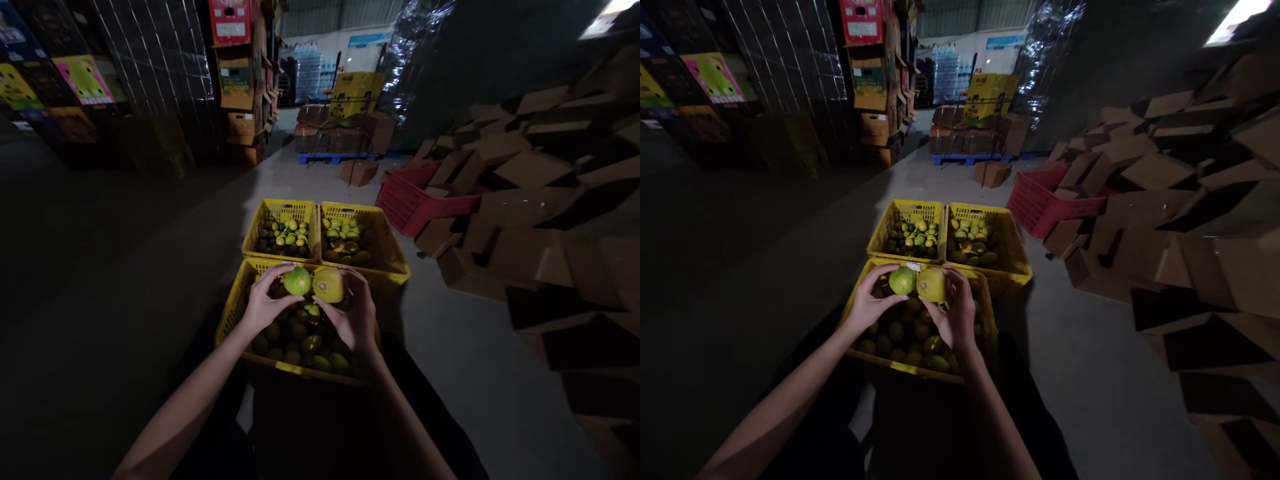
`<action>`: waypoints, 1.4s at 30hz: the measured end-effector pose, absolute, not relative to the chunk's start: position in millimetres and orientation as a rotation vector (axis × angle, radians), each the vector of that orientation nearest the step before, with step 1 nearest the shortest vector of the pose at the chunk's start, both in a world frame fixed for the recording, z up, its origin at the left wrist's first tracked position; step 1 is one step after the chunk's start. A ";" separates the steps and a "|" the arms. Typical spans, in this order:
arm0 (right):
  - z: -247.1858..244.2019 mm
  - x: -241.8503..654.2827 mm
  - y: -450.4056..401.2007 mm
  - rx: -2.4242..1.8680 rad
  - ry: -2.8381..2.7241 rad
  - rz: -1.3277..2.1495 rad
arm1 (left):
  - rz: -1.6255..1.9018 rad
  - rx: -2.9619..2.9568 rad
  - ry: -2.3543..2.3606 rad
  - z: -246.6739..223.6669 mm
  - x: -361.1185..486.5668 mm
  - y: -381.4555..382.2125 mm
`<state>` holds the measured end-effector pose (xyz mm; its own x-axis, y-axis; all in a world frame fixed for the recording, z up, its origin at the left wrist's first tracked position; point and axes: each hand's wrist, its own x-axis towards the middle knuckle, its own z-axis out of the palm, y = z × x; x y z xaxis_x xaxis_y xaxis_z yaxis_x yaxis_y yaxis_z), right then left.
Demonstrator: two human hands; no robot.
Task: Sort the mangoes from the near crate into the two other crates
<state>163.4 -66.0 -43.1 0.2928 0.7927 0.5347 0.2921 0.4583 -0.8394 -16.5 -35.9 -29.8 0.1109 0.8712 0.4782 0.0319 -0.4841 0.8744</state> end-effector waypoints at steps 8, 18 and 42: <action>-34.8 169.6 -62.0 -1.061 -1.033 1.026 | 1.207 0.993 0.788 -31.2 -13.7 -32.1; -41.9 169.1 -57.5 -1.001 -0.818 1.285 | 1.119 0.620 0.840 -36.1 -14.3 -27.0; -46.6 139.8 -64.3 -0.953 -0.777 1.781 | 1.002 0.420 0.556 -45.1 -0.8 -28.7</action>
